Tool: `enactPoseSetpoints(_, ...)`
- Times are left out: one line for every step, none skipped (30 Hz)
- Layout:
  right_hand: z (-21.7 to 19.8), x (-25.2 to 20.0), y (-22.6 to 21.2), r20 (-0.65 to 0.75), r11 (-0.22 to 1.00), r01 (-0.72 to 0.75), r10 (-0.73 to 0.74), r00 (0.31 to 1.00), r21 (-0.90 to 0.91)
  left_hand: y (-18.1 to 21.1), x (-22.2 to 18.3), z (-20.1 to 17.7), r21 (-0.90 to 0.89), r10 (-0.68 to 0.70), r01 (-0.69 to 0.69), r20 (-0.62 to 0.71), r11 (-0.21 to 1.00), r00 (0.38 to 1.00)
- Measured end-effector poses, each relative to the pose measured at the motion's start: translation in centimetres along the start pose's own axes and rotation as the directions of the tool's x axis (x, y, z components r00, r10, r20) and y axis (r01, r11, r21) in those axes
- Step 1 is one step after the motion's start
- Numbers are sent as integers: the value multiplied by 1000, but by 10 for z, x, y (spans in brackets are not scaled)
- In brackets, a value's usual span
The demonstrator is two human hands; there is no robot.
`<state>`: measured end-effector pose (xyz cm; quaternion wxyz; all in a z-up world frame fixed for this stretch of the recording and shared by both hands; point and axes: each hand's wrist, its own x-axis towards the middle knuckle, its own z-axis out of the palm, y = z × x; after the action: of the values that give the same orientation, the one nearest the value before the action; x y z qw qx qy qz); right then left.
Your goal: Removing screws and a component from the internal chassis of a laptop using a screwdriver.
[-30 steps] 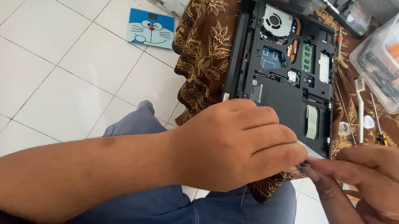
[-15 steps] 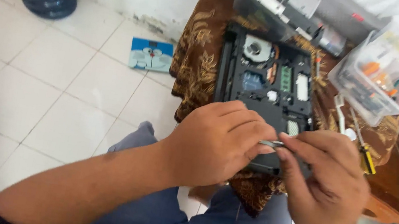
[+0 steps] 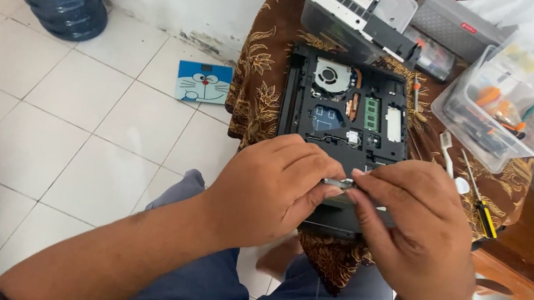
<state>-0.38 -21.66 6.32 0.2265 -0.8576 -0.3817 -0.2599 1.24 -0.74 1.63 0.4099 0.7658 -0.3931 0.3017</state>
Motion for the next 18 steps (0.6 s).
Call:
enactPoseSetpoints(0, 0, 0, 2, 1000, -2, 2, 1000, 3, 0, 1, -1, 0, -3, 3, 2, 1000, 1000)
enactPoseSetpoints(-1, 1, 0, 11, 1000, 1, 0, 1000, -9, 1, 1, -2, -4, 4, -4, 3, 1000, 1000)
enactPoseSetpoints(-1, 1, 0, 23, 1000, 2, -1, 1000, -21, 1, 2, -2, -10, 9, -9, 5, 1000, 1000)
enactPoseSetpoints(-1, 1, -1, 26, 1000, -1, 1, 1000, -18, 1, 1, -3, -11, 5, -5, 6, 1000, 1000)
enactPoseSetpoints(-2, 2, -1, 22, 1000, 10, -10, 1000, -14, 1, 1, -2, -9, 5, -5, 9, 1000, 1000)
enactPoseSetpoints(-2, 2, -2, 18, 1000, 20, -20, 1000, -9, 2, 1, -2, -6, 5, -5, 11, 1000, 1000)
enactPoseSetpoints(-2, 2, -1, 19, 1000, 21, -21, 1000, -8, 2, 1, -2, -5, 3, -3, 10, 1000, 1000)
enactPoseSetpoints(-2, 2, -1, 24, 999, 31, -31, 999, -16, 2, 1, -2, -13, 4, -4, 6, 1000, 1000)
enactPoseSetpoints(-2, 2, 0, 29, 999, 41, -40, 999, -23, 2, 1, -2, -21, 5, -5, 3, 1000, 1000)
enactPoseSetpoints(-2, 1, 1, 30, 999, 42, -41, 999, -21, 2, 1, -2, -20, 2, -2, 2, 1000, 1000)
enactPoseSetpoints(-2, 1, 1, 26, 998, 45, -44, 999, -33, 2, 1, -2, -16, 4, -4, 1, 1000, 1000)
enactPoseSetpoints(-2, 0, 1, 22, 998, 48, -47, 999, -45, 2, 1, -2, -12, 6, -6, 0, 1000, 1000)
enactPoseSetpoints(-1, 0, 1, 24, 998, 46, -45, 999, -43, 2, 1, -2, -13, 4, -4, 2, 1000, 1000)
enactPoseSetpoints(-1, -1, 2, 22, 996, 63, -62, 998, -59, 2, 2, -3, -14, 7, -7, 2, 1000, 1000)
enactPoseSetpoints(-1, -1, 2, 21, 994, 81, -80, 997, -75, 2, 2, -3, -14, 11, -11, 3, 1000, 1000)
enactPoseSetpoints(-1, -2, 3, 21, 994, 81, -79, 997, -74, 2, 2, -3, -14, 9, -9, 3, 1000, 1000)
enactPoseSetpoints(-2, -2, 4, 31, 989, 114, -112, 993, -90, 2, 2, -3, -15, 8, -8, -3, 1000, 1000)
enactPoseSetpoints(-2, -3, 5, 41, 983, 148, -145, 989, -105, 2, 1, -3, -15, 7, -7, -9, 1000, 1000)
